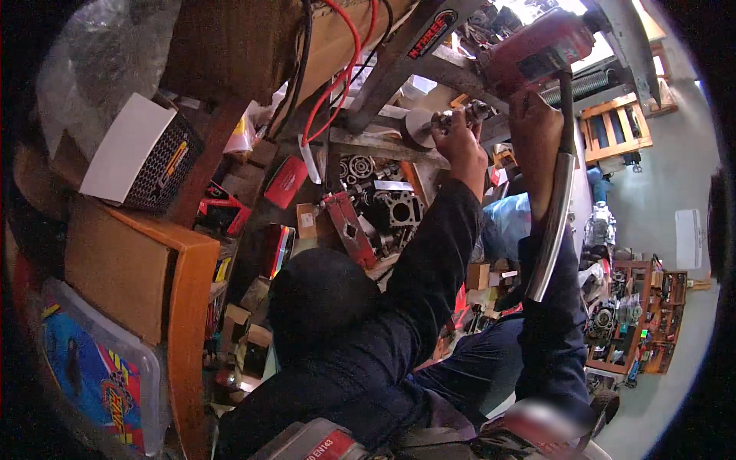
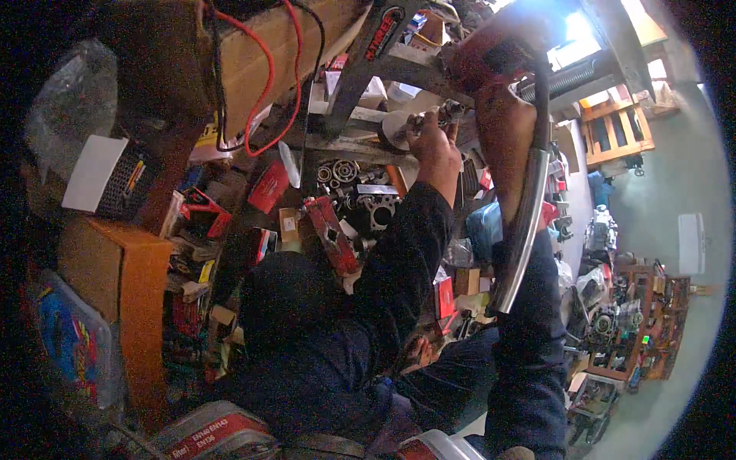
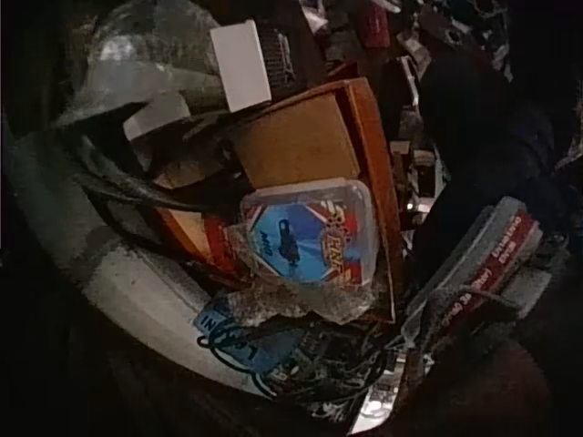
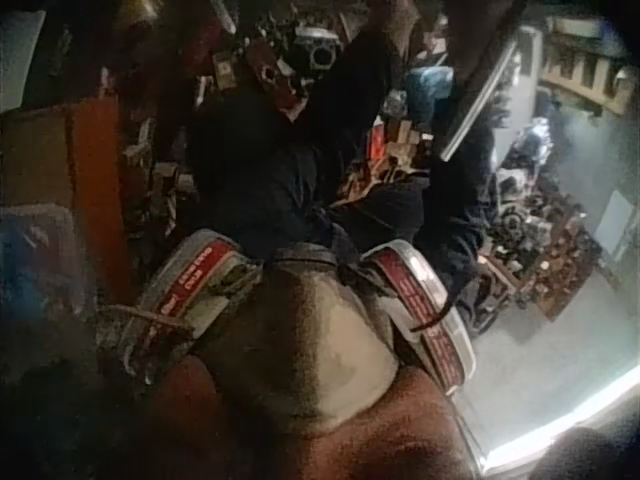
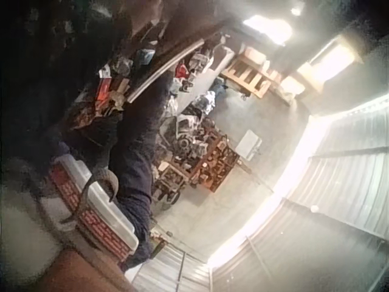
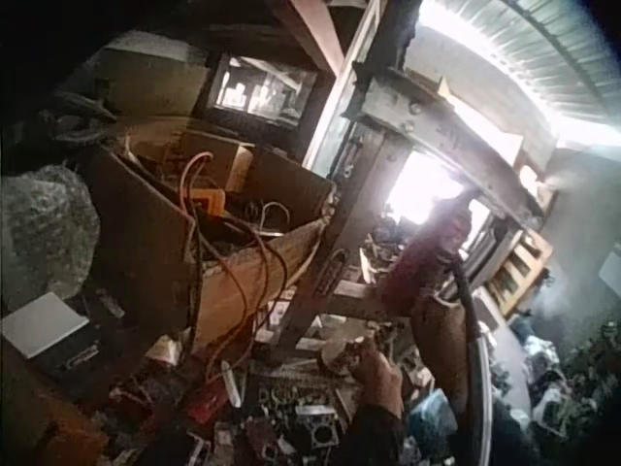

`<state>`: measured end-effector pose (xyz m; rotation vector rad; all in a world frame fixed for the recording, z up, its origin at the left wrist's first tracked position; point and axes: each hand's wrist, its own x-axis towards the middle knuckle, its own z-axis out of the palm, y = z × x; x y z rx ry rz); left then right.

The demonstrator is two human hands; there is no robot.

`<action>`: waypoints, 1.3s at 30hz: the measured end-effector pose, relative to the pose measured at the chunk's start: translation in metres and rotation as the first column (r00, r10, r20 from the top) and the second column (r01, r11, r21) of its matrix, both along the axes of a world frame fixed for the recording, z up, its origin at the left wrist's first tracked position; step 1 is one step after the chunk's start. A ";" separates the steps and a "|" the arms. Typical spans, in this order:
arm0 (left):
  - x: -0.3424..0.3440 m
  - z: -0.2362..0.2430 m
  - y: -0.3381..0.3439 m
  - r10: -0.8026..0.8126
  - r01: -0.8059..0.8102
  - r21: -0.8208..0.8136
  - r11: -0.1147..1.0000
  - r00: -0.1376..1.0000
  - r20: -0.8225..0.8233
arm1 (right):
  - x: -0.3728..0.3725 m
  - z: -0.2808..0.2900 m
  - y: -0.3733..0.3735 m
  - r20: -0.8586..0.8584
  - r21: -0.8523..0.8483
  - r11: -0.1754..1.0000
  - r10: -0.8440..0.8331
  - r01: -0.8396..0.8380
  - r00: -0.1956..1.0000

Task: The person works on a motorcycle camshaft by hand, removing it from a box, inspecting the bearings, and attempting to fit it into an engine component using a hydraulic press.

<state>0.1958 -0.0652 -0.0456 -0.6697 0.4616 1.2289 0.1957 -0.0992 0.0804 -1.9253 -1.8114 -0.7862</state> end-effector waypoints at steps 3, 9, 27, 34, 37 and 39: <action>-0.015 -0.010 0.026 0.079 -0.076 0.094 0.993 0.996 -0.028 | -0.023 0.009 0.018 0.115 -0.027 0.995 0.102 -0.100 0.988; -0.017 -0.002 0.028 0.090 -0.089 -0.008 0.996 0.995 0.051 | -0.012 0.003 0.013 0.155 -0.081 0.997 0.015 -0.002 0.988; -0.027 -0.010 0.050 0.111 -0.106 -0.048 0.993 0.985 0.135 | -0.022 -0.065 -0.157 -0.513 0.149 0.989 0.083 -0.006 0.855; -0.027 0.004 0.044 0.099 -0.093 -0.063 0.994 0.991 0.093 | -0.020 -0.026 -0.192 -0.314 0.464 0.878 0.290 -0.120 0.904; -0.033 0.000 0.050 0.099 -0.096 -0.058 0.994 0.994 0.044 | -0.040 0.064 -0.162 -0.269 0.552 0.832 0.113 0.057 0.957; -0.036 0.001 0.043 0.090 -0.084 -0.063 0.994 0.992 0.093 | -0.036 0.106 -0.155 -0.421 0.636 0.753 0.154 0.170 0.894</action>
